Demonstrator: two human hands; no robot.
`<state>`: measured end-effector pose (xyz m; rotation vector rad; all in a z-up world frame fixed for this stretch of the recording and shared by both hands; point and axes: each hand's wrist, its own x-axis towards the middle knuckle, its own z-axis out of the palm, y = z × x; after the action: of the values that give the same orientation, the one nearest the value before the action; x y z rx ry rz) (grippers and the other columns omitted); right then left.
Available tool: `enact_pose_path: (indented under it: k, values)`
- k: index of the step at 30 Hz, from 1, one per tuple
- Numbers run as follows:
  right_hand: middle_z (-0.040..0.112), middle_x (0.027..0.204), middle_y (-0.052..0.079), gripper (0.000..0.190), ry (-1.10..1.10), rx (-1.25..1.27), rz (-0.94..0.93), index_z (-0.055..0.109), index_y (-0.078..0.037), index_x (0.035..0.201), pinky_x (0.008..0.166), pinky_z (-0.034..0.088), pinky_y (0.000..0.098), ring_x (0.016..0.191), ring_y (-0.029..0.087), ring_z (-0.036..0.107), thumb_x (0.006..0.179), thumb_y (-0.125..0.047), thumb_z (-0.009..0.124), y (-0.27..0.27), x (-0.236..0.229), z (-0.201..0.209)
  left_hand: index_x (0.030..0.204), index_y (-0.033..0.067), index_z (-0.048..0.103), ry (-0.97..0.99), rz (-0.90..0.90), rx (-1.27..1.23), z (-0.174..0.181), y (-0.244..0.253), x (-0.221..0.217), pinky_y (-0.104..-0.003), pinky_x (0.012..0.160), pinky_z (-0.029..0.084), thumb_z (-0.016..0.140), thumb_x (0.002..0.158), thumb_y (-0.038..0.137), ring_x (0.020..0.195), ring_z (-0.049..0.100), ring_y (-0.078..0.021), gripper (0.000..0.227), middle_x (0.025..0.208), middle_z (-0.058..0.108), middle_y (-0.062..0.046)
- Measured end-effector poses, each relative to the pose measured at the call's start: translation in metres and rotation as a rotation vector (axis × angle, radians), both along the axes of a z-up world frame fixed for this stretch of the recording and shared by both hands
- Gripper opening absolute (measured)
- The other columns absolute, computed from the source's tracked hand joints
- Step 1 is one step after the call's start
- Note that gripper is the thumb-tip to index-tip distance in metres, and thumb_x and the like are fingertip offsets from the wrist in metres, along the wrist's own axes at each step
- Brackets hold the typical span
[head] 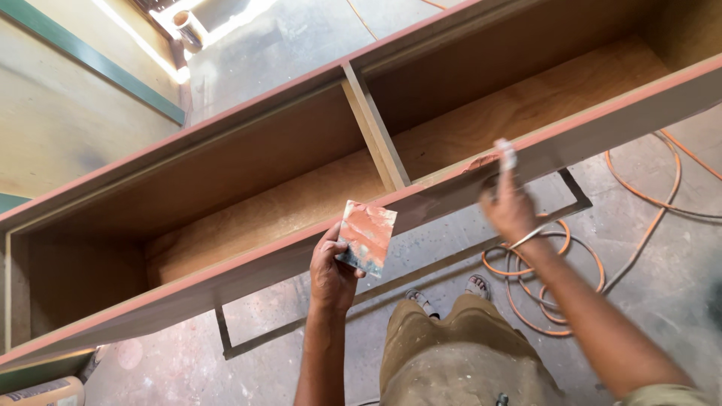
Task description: The person applies reddish-brown wood filler to the edges and corners of a wooden cabinet using a putty knife. They repeatedly scoop filler from a container and smooth it along the cabinet's seams and edges.
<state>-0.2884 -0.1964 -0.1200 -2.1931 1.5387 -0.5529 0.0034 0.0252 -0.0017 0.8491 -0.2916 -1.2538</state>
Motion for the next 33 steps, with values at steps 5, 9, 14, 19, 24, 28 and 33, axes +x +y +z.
enact_pose_path:
  k: [5,9,14,19,24,28,33]
  values:
    - [0.065,0.065,0.014,0.044,-0.018,-0.023,0.179,0.046,-0.015,0.141,0.055,0.057,0.0478,0.055,0.033,0.066,0.103,-0.035,0.060,0.086,0.095,0.003,0.137,-0.0101,0.056,-0.013,0.046,0.035,-0.005,0.013,0.004,-0.024,0.045,0.052,0.044,0.089,0.011,0.065,0.067,-0.0110,0.054,0.093,0.072,-0.010]
    - [0.070,0.072,0.017,0.066,-0.145,0.149,0.500,0.038,-0.014,0.151,0.064,0.054,0.0518,0.067,0.041,0.067,0.092,-0.030,0.064,0.111,0.105,0.058,0.133,-0.0131,0.056,0.004,-0.022,-0.060,-0.001,0.019,0.008,-0.023,0.048,0.053,0.047,0.090,0.010,0.067,0.067,-0.0120,0.050,0.096,0.072,-0.011]
    - [0.073,0.096,0.018,0.066,-0.261,0.011,0.901,0.040,-0.013,0.153,0.068,0.055,0.0484,0.079,0.040,0.068,0.092,-0.024,0.064,0.098,0.073,0.126,0.124,-0.0172,0.056,0.147,-0.221,0.116,-0.003,0.014,-0.009,-0.025,0.062,0.060,0.051,0.084,0.008,0.074,0.071,-0.0158,0.047,0.098,0.071,-0.017]
    - [0.072,0.094,0.008,0.045,0.060,-0.114,1.023,0.060,-0.019,0.136,0.070,0.056,0.0440,0.079,0.029,0.070,0.092,-0.018,0.063,0.055,0.051,0.187,0.132,-0.0150,0.059,0.200,-0.360,-0.290,-0.014,-0.004,-0.019,-0.022,0.046,0.050,0.059,0.093,0.013,0.056,0.063,-0.0089,0.047,0.093,0.071,-0.013]
    - [0.072,0.112,0.002,0.054,-0.100,-0.154,1.054,0.064,-0.016,0.137,0.074,0.057,0.0396,0.091,0.026,0.070,0.083,-0.006,0.063,0.015,0.034,0.218,0.132,-0.0145,0.060,-0.076,-0.275,-0.094,-0.028,-0.031,-0.027,-0.023,0.052,0.048,0.056,0.092,0.008,0.065,0.060,-0.0090,0.046,0.098,0.070,-0.012]
    - [0.068,0.123,0.004,0.048,-0.125,-0.316,1.193,0.066,-0.019,0.127,0.082,0.056,0.0392,0.104,0.026,0.068,0.081,-0.004,0.066,-0.022,0.038,0.219,0.131,-0.0075,0.059,-0.199,-0.216,0.019,-0.028,-0.064,-0.042,-0.025,0.043,0.048,0.054,0.094,0.007,0.054,0.057,-0.0096,0.040,0.086,0.067,-0.009]
    - [0.068,0.123,0.007,0.056,-0.248,-0.111,1.355,0.074,-0.023,0.124,0.080,0.059,0.0355,0.095,0.022,0.068,0.074,0.001,0.066,-0.097,0.034,0.212,0.131,-0.0089,0.058,-0.235,-0.024,0.072,-0.009,-0.101,-0.072,-0.024,0.040,0.047,0.049,0.092,0.006,0.052,0.060,-0.0114,0.042,0.086,0.068,-0.010]
